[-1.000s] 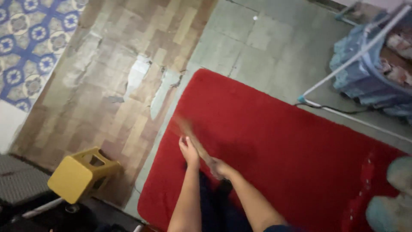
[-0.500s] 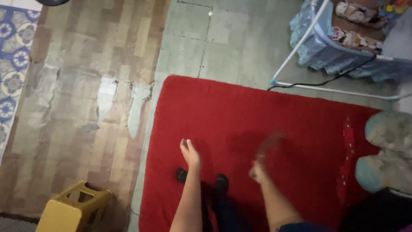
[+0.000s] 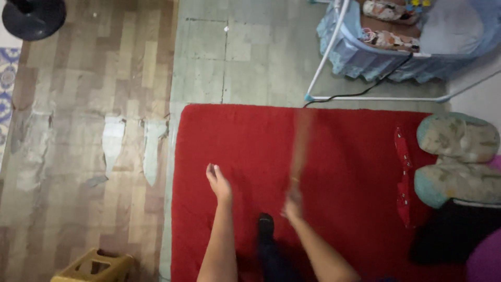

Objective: The person sweeps the floor in a room using a broom made of sticks, moving the broom across a red rug and the adjacent tiled and wood-patterned flooring.

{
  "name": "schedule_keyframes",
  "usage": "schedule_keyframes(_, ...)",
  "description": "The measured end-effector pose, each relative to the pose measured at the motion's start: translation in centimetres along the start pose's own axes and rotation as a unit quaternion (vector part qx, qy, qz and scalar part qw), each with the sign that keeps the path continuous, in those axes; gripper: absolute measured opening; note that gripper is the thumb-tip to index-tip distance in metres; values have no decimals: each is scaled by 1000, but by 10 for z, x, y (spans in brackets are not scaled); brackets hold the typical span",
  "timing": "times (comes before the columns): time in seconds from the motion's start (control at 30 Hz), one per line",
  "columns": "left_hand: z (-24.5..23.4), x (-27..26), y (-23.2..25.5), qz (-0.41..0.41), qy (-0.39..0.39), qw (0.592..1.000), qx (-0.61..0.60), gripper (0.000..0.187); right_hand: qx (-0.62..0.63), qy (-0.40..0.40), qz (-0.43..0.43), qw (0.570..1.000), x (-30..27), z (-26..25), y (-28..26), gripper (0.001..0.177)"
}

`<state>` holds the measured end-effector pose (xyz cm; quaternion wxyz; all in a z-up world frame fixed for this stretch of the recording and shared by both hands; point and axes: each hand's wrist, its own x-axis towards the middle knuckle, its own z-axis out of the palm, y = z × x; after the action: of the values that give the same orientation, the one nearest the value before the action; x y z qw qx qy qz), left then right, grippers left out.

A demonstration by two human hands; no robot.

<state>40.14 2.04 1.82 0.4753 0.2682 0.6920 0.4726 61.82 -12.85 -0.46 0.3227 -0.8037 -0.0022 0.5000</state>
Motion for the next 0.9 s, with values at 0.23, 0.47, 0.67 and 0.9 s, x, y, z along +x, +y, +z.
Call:
schedule_keyframes(0.23,-35,-26,1,-68,-61,995,48,59,18,-57,117,991,-43,0,54,15)
schedule_keyframes(0.47,-96,4,-30,14,-78,997,3,57,-101,-374,42,921,-106,173,67,15)
schedule_keyframes(0.67,-159,12,-13,16,-96,993,69,58,-15,-236,-44,971,-128,164,99,15)
schedule_keyframes(0.9,-195,9,-42,36,-129,986,97,59,75,120,70,987,-128,20,134,15)
